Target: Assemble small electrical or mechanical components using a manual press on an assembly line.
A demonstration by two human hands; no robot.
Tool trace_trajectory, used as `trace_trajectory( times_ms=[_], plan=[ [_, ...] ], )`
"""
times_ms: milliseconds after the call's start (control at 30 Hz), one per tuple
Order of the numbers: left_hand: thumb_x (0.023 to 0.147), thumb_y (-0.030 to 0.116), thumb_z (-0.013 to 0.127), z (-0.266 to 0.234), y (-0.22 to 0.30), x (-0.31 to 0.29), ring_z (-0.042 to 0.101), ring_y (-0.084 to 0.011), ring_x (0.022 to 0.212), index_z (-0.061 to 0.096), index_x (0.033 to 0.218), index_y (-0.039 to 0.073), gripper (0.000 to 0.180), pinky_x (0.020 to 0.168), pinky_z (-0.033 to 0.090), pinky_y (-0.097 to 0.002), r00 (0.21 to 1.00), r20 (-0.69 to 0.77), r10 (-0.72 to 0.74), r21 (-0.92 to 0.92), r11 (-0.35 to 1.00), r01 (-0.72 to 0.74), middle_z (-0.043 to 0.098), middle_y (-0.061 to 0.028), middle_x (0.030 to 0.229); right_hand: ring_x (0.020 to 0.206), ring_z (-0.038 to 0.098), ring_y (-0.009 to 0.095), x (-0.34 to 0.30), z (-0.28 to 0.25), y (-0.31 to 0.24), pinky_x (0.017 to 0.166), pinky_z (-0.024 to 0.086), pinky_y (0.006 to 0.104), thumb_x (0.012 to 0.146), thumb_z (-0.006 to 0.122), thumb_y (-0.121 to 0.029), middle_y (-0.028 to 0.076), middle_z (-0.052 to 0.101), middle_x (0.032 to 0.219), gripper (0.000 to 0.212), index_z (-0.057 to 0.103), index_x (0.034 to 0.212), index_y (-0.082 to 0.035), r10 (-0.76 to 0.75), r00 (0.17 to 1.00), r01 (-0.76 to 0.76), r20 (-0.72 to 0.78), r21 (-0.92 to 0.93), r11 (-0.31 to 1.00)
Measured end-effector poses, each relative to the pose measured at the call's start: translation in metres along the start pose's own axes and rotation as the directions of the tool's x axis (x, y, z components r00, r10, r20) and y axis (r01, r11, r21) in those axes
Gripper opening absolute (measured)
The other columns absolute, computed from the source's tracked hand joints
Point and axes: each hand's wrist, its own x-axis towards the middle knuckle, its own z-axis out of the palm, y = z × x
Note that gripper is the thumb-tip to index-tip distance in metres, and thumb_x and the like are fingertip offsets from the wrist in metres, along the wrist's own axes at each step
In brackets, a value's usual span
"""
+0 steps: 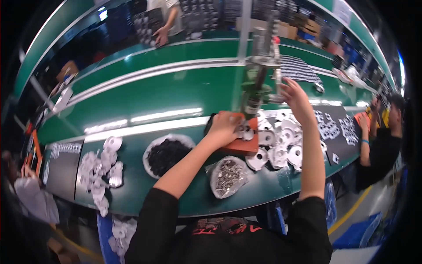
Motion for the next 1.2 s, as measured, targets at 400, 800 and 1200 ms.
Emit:
trace_trajectory(
  times_ms=[400,800,1200],
  plan=[
    [0.078,0.011,0.059,-0.036,-0.083,-0.013,0.063,-0.0179,0.066,0.06,0.087,0.004,0.012,0.053,0.055,-0.0342,0.774,0.18,-0.607,-0.786,0.385,0.484,0.063,-0.011,0.079,0.123,0.037,0.04,-0.226,-0.009,0.126,0.103,0.029,0.0448,0.071,0.073,-0.017,0.023,0.038,0.134,0.064,0.044,0.127,-0.005,-0.091,0.991,-0.084,-0.099,-0.984,0.159],
    [0.082,0.022,0.065,-0.119,-0.124,-0.129,0.049,-0.0277,0.113,0.046,0.126,0.006,0.051,0.092,0.042,-0.0358,0.751,-0.215,-0.625,-0.344,0.768,0.54,0.048,-0.0179,0.124,0.113,0.044,0.04,-0.219,-0.011,0.16,0.096,0.033,0.0454,0.071,0.076,-0.031,0.022,0.048,0.121,0.066,0.045,0.119,0.003,-0.317,0.919,-0.164,-0.235,-0.958,0.236],
    [0.082,0.012,0.06,-0.1,-0.13,-0.378,0.047,-0.0387,0.104,0.055,0.113,0.005,0.033,0.086,0.04,-0.0487,0.574,-0.412,-0.708,0.439,0.397,0.806,0.048,-0.0206,0.114,0.102,0.047,0.026,-0.206,-0.005,0.153,0.086,0.041,0.0344,0.069,0.077,-0.025,0.014,0.047,0.112,0.062,0.048,0.122,-0.01,-0.227,0.878,-0.223,-0.422,-0.779,0.586]
  ],
)
